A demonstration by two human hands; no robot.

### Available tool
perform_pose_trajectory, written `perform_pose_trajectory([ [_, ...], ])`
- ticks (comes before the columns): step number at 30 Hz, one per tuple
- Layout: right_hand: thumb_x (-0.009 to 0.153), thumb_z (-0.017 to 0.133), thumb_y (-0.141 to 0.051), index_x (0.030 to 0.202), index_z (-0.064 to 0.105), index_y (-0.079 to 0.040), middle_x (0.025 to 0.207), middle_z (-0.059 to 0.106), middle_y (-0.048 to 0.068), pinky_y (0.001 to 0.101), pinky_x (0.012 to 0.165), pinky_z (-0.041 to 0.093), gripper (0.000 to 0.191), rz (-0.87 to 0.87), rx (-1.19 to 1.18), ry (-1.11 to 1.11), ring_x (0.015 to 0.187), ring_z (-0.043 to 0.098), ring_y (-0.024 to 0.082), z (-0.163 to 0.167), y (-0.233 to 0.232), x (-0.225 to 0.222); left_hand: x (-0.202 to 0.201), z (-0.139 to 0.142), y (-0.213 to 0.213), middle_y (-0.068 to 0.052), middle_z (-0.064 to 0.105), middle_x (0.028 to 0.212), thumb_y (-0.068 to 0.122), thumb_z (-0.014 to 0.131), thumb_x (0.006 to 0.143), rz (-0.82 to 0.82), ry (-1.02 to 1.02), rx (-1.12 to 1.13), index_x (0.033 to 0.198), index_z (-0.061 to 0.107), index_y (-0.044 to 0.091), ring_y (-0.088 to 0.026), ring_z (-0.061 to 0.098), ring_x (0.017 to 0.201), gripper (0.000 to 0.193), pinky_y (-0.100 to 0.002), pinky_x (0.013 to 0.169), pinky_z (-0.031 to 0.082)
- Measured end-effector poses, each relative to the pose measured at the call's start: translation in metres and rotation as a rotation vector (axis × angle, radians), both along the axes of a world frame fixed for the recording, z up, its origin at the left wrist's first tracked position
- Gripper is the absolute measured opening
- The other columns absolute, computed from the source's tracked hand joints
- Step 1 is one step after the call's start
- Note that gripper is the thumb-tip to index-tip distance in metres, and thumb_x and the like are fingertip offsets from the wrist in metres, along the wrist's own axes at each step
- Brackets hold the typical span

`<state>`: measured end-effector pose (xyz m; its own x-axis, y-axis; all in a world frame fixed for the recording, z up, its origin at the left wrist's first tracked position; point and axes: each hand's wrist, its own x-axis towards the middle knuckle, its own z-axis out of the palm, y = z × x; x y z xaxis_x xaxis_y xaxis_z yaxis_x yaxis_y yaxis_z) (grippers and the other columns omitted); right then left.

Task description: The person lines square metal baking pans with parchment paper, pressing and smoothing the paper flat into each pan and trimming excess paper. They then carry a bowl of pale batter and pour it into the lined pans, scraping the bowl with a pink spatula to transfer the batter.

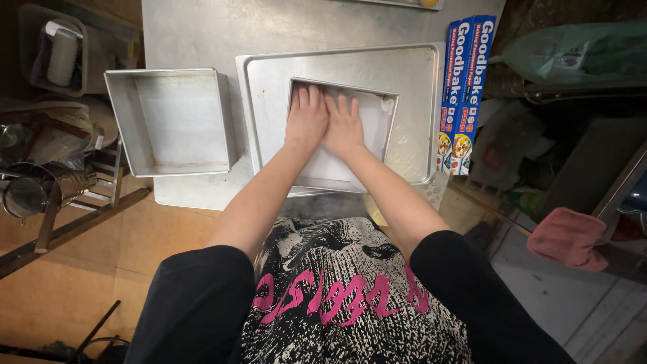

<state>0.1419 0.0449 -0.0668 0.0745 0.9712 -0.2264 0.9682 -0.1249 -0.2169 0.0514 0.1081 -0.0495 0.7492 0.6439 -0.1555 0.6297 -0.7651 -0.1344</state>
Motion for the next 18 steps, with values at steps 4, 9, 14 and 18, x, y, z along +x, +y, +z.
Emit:
perform_pose_trajectory([
  [4, 0.089, 0.06, -0.041, 0.15, 0.048, -0.004, 0.15, 0.046, 0.011, 0.0616, 0.116, 0.023, 0.072, 0.043, 0.103, -0.026, 0.145, 0.033, 0.038, -0.003, 0.001, 0.0, -0.003, -0.007, 0.003, -0.023, 0.054, 0.135, 0.022, 0.055, 0.093, -0.025, -0.011, 0.008, 0.138, 0.054, -0.007, -0.038, 0.053, 0.123, 0.054, -0.048, 0.11, 0.041],
  [9, 0.079, 0.073, -0.03, 0.145, 0.052, -0.007, 0.151, 0.046, 0.012, 0.059, 0.117, 0.027, 0.073, -0.056, 0.078, 0.093, 0.139, 0.037, 0.039, 0.0, -0.014, 0.006, -0.001, -0.012, 0.006, -0.024, 0.055, 0.132, 0.023, 0.056, 0.094, -0.004, 0.008, -0.05, 0.13, 0.058, -0.007, -0.036, 0.055, 0.117, 0.047, -0.048, 0.107, 0.043],
  [14, 0.08, 0.077, -0.031, 0.144, 0.05, 0.002, 0.149, 0.045, 0.019, 0.0616, 0.121, 0.021, 0.077, -0.153, 0.219, 0.045, 0.139, 0.038, 0.041, 0.002, -0.034, 0.023, -0.002, -0.013, 0.008, -0.024, 0.054, 0.131, 0.023, 0.055, 0.093, 0.004, 0.003, -0.054, 0.129, 0.058, -0.007, -0.037, 0.054, 0.116, 0.047, -0.047, 0.105, 0.043],
  [18, 0.08, 0.076, -0.034, 0.145, 0.048, 0.005, 0.15, 0.044, 0.019, 0.0652, 0.123, 0.014, 0.081, -0.082, 0.039, -0.089, 0.145, 0.035, 0.038, -0.005, -0.032, 0.027, -0.006, -0.015, 0.006, -0.022, 0.053, 0.135, 0.023, 0.055, 0.094, -0.031, -0.015, -0.023, 0.133, 0.058, -0.008, -0.037, 0.05, 0.124, 0.05, -0.048, 0.108, 0.041],
])
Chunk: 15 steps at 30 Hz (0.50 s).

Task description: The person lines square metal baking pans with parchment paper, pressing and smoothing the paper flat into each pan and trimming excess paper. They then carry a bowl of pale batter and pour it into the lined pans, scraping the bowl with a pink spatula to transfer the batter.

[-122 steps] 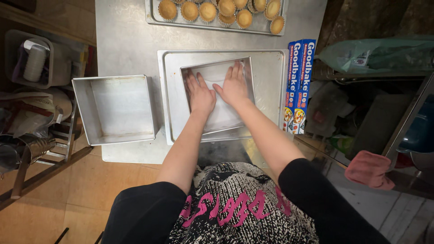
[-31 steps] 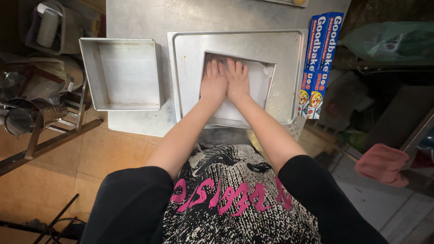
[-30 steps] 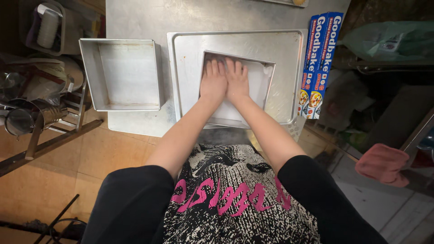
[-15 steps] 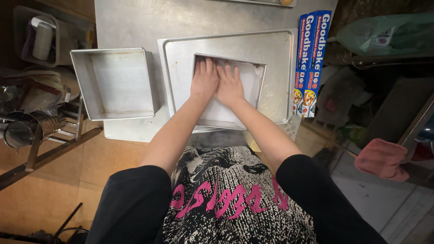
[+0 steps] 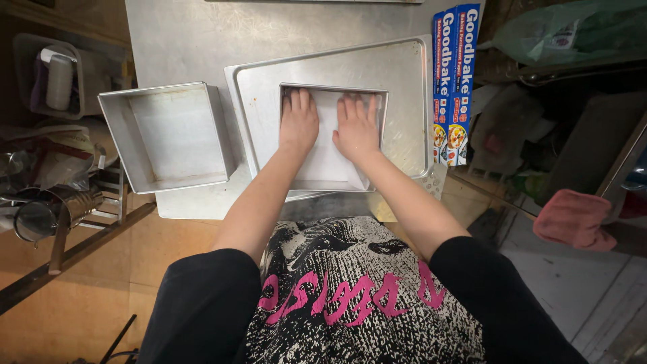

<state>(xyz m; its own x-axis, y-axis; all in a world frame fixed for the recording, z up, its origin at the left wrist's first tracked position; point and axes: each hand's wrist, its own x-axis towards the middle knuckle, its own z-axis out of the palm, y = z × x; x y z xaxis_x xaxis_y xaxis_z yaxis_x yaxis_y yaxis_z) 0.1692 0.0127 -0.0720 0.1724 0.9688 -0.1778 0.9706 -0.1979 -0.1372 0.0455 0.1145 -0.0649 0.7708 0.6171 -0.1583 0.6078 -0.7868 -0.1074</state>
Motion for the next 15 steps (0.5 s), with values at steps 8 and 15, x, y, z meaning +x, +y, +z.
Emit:
perform_pose_trajectory([
  [8, 0.086, 0.07, -0.048, 0.152, 0.036, 0.005, 0.164, 0.023, 0.024, 0.063, 0.12, 0.013, 0.091, -0.057, -0.087, 0.096, 0.15, 0.018, 0.048, -0.002, 0.002, -0.008, -0.006, -0.002, 0.0, -0.023, 0.048, 0.143, 0.023, 0.056, 0.091, -0.075, -0.185, -0.053, 0.147, 0.05, 0.0, -0.04, 0.045, 0.131, 0.061, -0.055, 0.112, 0.035],
  [15, 0.09, 0.068, -0.047, 0.152, 0.031, 0.015, 0.161, 0.019, 0.036, 0.0557, 0.125, 0.015, 0.094, -0.078, -0.145, 0.2, 0.154, 0.016, 0.048, 0.001, -0.005, -0.017, 0.0, 0.001, 0.003, -0.023, 0.046, 0.144, 0.023, 0.055, 0.092, 0.005, -0.03, -0.089, 0.148, 0.044, -0.006, -0.039, 0.046, 0.131, 0.064, -0.057, 0.114, 0.034],
])
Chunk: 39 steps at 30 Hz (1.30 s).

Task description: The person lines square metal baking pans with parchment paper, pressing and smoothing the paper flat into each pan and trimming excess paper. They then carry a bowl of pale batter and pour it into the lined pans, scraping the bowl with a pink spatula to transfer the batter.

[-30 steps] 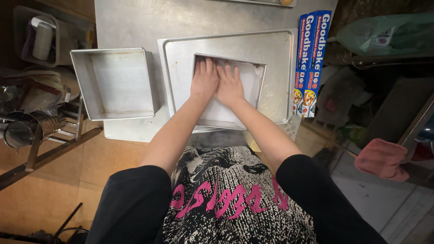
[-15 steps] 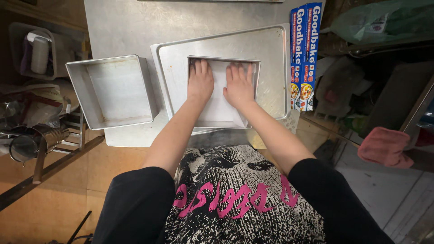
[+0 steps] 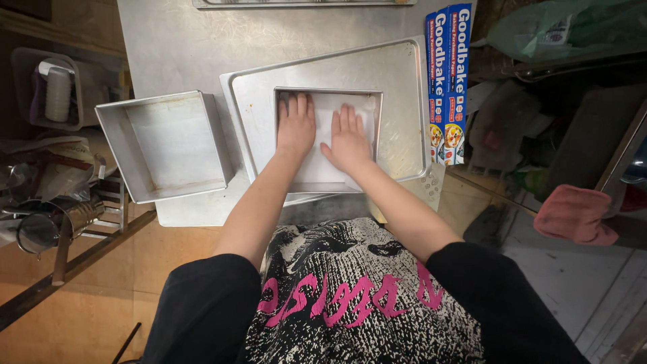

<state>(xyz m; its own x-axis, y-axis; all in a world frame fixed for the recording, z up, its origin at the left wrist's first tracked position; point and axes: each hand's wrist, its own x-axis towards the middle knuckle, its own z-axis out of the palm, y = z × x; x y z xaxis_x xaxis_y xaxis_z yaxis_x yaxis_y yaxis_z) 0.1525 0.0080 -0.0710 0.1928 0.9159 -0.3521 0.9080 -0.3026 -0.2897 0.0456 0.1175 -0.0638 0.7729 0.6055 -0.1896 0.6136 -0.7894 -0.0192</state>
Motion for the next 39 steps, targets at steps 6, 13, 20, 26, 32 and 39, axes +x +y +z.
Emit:
perform_pose_trajectory([
  [6, 0.088, 0.072, -0.045, 0.146, 0.032, 0.021, 0.156, 0.019, 0.044, 0.0506, 0.123, 0.021, 0.096, -0.18, -0.056, -0.027, 0.149, 0.016, 0.055, 0.013, 0.007, 0.002, 0.001, 0.005, 0.005, -0.023, 0.044, 0.147, 0.019, 0.053, 0.091, 0.048, -0.05, -0.084, 0.148, 0.044, -0.007, -0.039, 0.046, 0.13, 0.063, -0.056, 0.114, 0.033],
  [13, 0.085, 0.075, -0.044, 0.148, 0.035, 0.014, 0.16, 0.022, 0.033, 0.0484, 0.116, 0.037, 0.094, -0.329, -0.081, -0.037, 0.143, 0.032, 0.05, 0.016, 0.035, 0.018, 0.002, 0.005, 0.005, -0.022, 0.045, 0.146, 0.018, 0.055, 0.089, 0.074, -0.052, -0.085, 0.146, 0.043, -0.007, -0.039, 0.045, 0.131, 0.064, -0.057, 0.116, 0.03],
  [20, 0.082, 0.074, -0.039, 0.152, 0.03, 0.009, 0.165, 0.016, 0.025, 0.0499, 0.104, 0.045, 0.095, -0.479, -0.038, 0.154, 0.132, 0.041, 0.047, 0.018, 0.033, 0.018, 0.005, 0.006, 0.003, -0.023, 0.045, 0.143, 0.02, 0.056, 0.09, 0.127, -0.117, -0.108, 0.146, 0.045, -0.009, -0.04, 0.043, 0.131, 0.064, -0.058, 0.118, 0.026],
  [26, 0.089, 0.072, -0.033, 0.139, 0.056, 0.001, 0.152, 0.048, 0.019, 0.051, 0.115, 0.039, 0.062, -0.159, 0.187, 0.037, 0.137, 0.045, 0.042, 0.032, 0.021, 0.026, 0.002, 0.003, 0.005, -0.022, 0.044, 0.144, 0.018, 0.056, 0.09, 0.161, -0.151, -0.118, 0.145, 0.047, -0.011, -0.04, 0.042, 0.134, 0.064, -0.055, 0.117, 0.028],
  [32, 0.077, 0.075, -0.032, 0.135, 0.057, 0.01, 0.14, 0.054, 0.023, 0.0536, 0.122, 0.021, 0.074, 0.082, 0.213, -0.25, 0.137, 0.044, 0.04, 0.025, 0.031, 0.033, 0.001, 0.003, 0.01, -0.022, 0.044, 0.146, 0.017, 0.057, 0.087, 0.143, -0.106, -0.122, 0.146, 0.045, -0.01, -0.039, 0.042, 0.133, 0.066, -0.055, 0.118, 0.027],
  [39, 0.098, 0.057, -0.029, 0.137, 0.055, 0.015, 0.148, 0.053, 0.03, 0.0632, 0.126, 0.006, 0.059, 0.259, -0.025, -0.577, 0.149, 0.035, 0.044, 0.014, 0.033, 0.03, 0.005, 0.011, 0.01, -0.022, 0.043, 0.147, 0.017, 0.057, 0.087, 0.162, -0.07, -0.161, 0.146, 0.043, -0.01, -0.039, 0.041, 0.133, 0.067, -0.057, 0.117, 0.025],
])
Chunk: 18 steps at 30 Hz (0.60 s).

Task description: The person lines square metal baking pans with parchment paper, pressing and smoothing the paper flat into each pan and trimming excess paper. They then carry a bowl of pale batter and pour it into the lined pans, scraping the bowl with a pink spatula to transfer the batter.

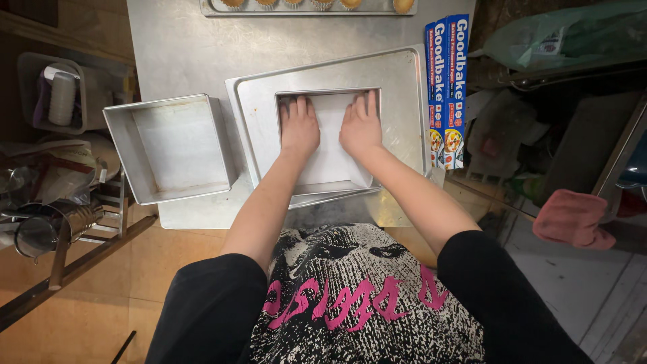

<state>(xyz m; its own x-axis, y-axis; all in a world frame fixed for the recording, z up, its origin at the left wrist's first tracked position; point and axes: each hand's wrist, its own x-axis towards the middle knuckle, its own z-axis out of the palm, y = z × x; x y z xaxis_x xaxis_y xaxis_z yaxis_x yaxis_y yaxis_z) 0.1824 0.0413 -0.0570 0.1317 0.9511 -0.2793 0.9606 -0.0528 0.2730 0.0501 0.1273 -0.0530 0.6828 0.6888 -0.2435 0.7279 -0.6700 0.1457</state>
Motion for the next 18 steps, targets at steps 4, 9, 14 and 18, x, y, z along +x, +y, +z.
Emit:
perform_pose_trajectory([
  [4, 0.096, 0.052, -0.034, 0.143, 0.047, 0.016, 0.155, 0.04, 0.034, 0.0599, 0.124, 0.002, 0.069, -0.067, -0.028, 0.053, 0.151, 0.026, 0.05, 0.001, -0.001, -0.003, 0.001, 0.001, 0.0, -0.022, 0.042, 0.147, 0.017, 0.057, 0.088, 0.001, -0.007, 0.01, 0.146, 0.043, -0.01, -0.039, 0.041, 0.134, 0.066, -0.058, 0.117, 0.025],
  [9, 0.095, 0.05, -0.049, 0.148, 0.037, 0.016, 0.158, 0.028, 0.038, 0.0553, 0.122, 0.002, 0.084, -0.156, -0.119, 0.116, 0.15, 0.022, 0.05, 0.005, 0.002, -0.005, 0.001, 0.0, 0.0, -0.023, 0.042, 0.147, 0.017, 0.057, 0.088, 0.008, -0.032, -0.002, 0.146, 0.044, -0.011, -0.038, 0.041, 0.135, 0.065, -0.058, 0.118, 0.026],
  [14, 0.089, 0.056, -0.069, 0.146, 0.036, 0.018, 0.155, 0.031, 0.04, 0.0558, 0.121, 0.009, 0.106, -0.269, -0.117, 0.178, 0.147, 0.026, 0.049, 0.007, 0.014, -0.011, 0.001, 0.001, 0.0, -0.023, 0.042, 0.147, 0.017, 0.057, 0.088, 0.009, -0.049, 0.002, 0.145, 0.043, -0.01, -0.038, 0.041, 0.135, 0.065, -0.058, 0.117, 0.026],
  [18, 0.087, 0.066, -0.064, 0.144, 0.044, 0.015, 0.149, 0.04, 0.038, 0.0553, 0.122, 0.015, 0.1, -0.285, -0.066, 0.218, 0.144, 0.035, 0.049, 0.013, 0.02, -0.006, 0.004, 0.003, 0.0, -0.022, 0.044, 0.145, 0.018, 0.057, 0.088, 0.014, -0.041, 0.012, 0.146, 0.043, -0.011, -0.038, 0.043, 0.132, 0.066, -0.059, 0.117, 0.026],
])
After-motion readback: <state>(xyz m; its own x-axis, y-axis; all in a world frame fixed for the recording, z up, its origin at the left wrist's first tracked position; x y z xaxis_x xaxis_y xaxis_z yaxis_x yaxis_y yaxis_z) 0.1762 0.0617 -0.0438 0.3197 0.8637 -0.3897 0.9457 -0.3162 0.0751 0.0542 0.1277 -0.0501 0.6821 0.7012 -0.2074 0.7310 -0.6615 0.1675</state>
